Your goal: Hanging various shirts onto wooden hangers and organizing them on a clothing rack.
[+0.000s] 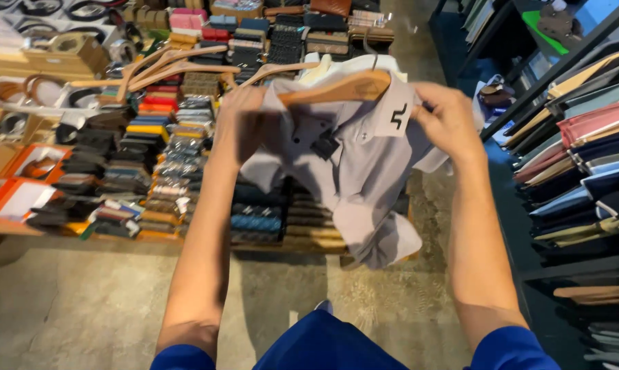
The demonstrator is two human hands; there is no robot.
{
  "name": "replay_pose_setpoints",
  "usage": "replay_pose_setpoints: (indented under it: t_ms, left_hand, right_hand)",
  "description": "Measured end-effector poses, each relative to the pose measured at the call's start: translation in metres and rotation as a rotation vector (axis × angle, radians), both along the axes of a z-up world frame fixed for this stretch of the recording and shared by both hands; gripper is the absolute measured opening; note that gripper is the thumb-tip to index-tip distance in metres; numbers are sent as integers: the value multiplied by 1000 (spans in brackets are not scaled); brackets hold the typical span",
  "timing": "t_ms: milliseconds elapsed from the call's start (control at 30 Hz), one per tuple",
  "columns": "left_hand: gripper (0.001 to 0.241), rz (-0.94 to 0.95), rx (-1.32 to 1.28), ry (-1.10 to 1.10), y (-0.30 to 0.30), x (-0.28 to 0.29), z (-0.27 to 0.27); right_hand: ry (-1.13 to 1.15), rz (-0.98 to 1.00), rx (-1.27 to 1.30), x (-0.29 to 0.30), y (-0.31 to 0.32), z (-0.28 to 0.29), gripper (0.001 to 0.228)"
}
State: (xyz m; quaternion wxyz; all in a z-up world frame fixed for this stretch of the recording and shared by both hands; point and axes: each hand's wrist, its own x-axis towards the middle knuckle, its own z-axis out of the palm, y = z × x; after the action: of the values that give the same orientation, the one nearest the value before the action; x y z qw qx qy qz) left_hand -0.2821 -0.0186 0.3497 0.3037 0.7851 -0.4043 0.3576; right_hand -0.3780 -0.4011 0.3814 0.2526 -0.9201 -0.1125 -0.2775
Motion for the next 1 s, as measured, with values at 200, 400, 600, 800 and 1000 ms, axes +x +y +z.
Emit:
replay_pose_setpoints:
  t_ms: [200,400,600,800,1000]
  left_hand:
    - [39,61,-13,-48,73,-84,43]
    - [37,116,-10,-152,143,-150,65]
    - [35,202,-7,-283,188,-231,121]
    - [31,243,-36,-247,212,-236,97]
    - [40,198,25,-276,216,-226,59]
  right_hand:
    - [-122,187,-36,-81,132,65,38]
    - [-148,202,-37,-140,206,82,39]
    - [-154,436,110,-173,217,97,37]
    - [126,387,416,-140,210,85,44]
    - [527,283,550,-136,253,59,17]
